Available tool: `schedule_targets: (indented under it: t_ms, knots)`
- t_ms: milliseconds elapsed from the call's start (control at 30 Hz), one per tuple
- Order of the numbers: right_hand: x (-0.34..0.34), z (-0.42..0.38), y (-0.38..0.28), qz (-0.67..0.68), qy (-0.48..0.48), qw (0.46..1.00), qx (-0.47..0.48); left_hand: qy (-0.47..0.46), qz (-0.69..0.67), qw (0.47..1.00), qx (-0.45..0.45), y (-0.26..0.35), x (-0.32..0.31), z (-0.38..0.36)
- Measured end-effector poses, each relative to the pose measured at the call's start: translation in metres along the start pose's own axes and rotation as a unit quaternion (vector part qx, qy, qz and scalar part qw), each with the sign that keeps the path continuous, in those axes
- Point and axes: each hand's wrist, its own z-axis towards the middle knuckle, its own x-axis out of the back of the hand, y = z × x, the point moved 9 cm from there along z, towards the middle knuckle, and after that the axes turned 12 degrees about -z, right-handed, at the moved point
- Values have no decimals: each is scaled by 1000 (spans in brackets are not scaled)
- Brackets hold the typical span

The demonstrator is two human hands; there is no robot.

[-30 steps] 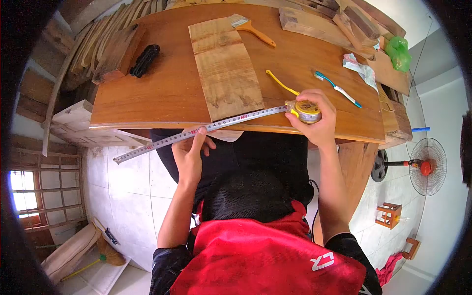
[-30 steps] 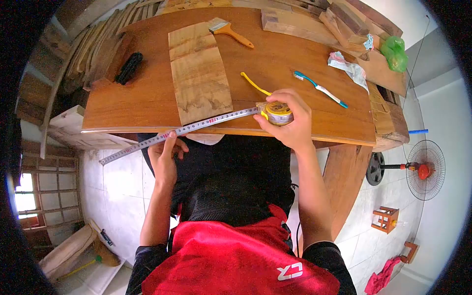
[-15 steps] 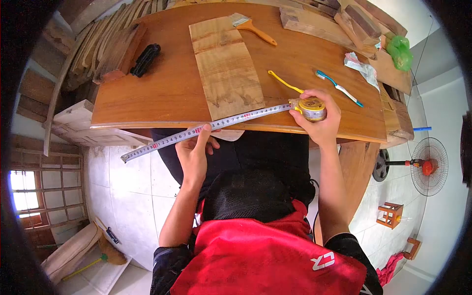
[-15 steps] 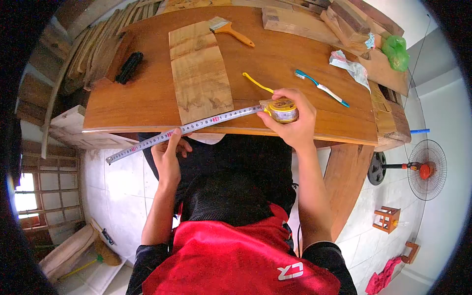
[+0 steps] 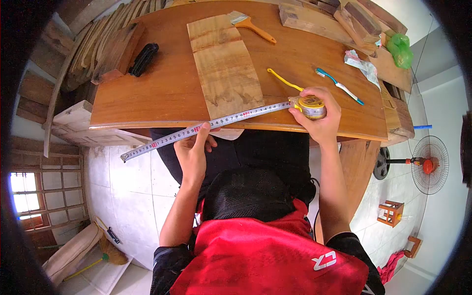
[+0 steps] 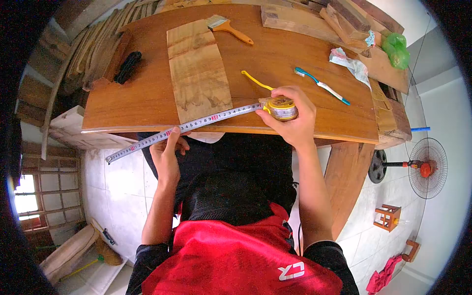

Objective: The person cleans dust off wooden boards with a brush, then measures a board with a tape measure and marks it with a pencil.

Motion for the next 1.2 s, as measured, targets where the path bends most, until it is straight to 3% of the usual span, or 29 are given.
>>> schedule_targets:
  t_ms: [633, 1200]
  knots:
    - [2, -4, 4, 7, 22, 1000, -2, 2, -21, 1000, 8, -1, -1, 1]
    - [-5, -3, 3, 24, -40, 999, -19, 7, -25, 1000, -7, 5, 2, 5]
